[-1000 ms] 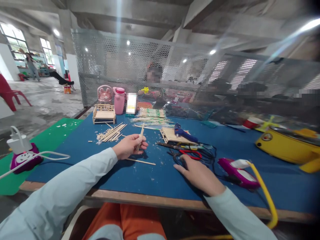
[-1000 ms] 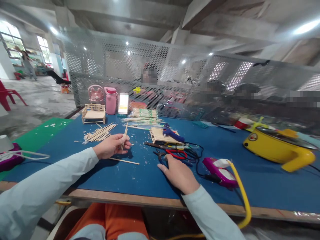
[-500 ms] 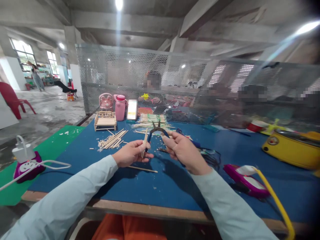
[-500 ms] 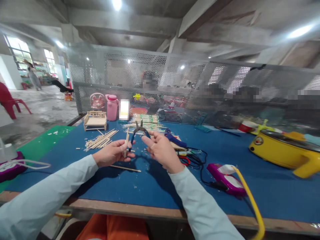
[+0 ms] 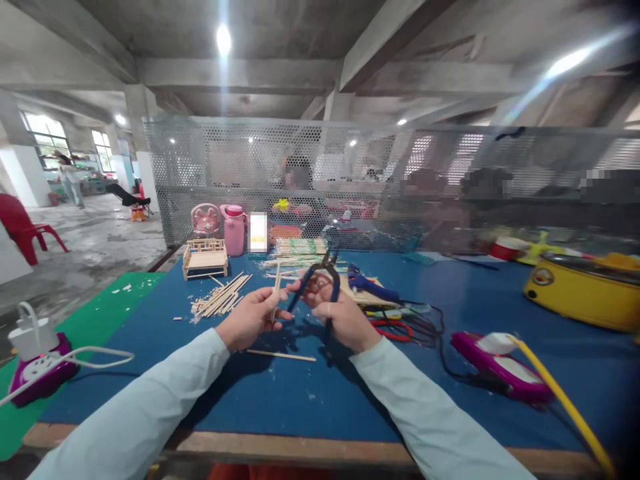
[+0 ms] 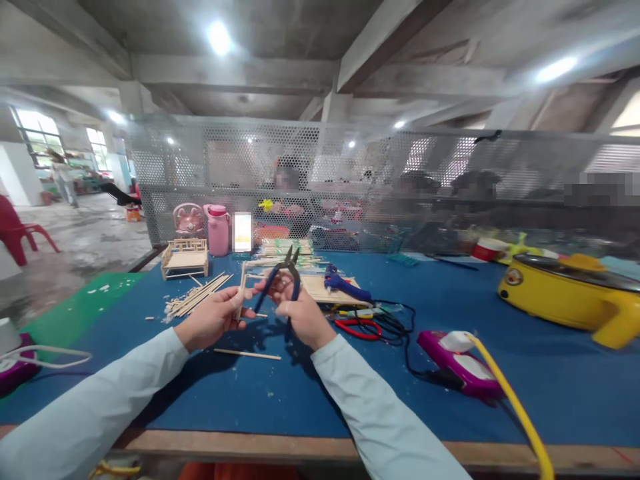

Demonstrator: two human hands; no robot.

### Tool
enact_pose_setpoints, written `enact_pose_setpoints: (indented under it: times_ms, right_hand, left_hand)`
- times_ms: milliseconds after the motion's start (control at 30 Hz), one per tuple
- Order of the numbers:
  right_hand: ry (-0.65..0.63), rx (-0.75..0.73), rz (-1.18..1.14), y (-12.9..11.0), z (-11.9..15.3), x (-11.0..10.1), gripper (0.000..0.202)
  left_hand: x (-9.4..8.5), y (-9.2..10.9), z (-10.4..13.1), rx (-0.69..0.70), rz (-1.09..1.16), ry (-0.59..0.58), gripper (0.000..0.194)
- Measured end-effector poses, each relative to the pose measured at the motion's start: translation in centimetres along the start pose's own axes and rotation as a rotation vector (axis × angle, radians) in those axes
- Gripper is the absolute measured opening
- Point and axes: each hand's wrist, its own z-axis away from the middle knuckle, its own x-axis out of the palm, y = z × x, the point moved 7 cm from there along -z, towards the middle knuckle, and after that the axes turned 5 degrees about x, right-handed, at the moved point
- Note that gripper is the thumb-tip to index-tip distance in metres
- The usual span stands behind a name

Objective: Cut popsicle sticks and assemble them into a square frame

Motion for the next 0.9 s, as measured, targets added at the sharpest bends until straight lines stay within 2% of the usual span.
enact_pose_setpoints:
  times_ms: [67, 133, 200, 267, 600, 900]
  right_hand:
    - [0.071, -0.027, 0.223, -0.3, -0.1, -1.8, 0.067]
    - [0.091, -0.049, 0.470, -0.4, -0.1, -2.7, 0.066]
    - [0.049, -0.044, 0.636, -0.3, 0.1, -2.6, 0.067]
    - [-0.010, -0.011, 0.706, 0.0, 0.3, -2.0, 0.069]
    - [-0.095, 0.070, 0.740, 0.3, 0.5, -1.2, 0.067]
    - [-0.120, 0.080, 0.722, 0.4, 0.6, -0.9, 0.059]
  left_hand:
    - [-0.6, 0.1, -0.1, -0.004, -0.050, 0.019, 0.031]
    - [-0.8, 0.0, -0.2, -0.016, -0.088, 0.004, 0.029]
    - [-0.7, -0.2, -0.1, -0.042, -0.121, -0.020, 0.027]
    - [-0.5, -0.5, 0.1, -0.073, -0.150, -0.040, 0.024]
    - [-0.4, -1.2, 0.2, -0.115, -0.185, -0.103, 0.022]
    - [-0.1, -1.1, 0.6, -0.136, -0.211, -0.094, 0.021]
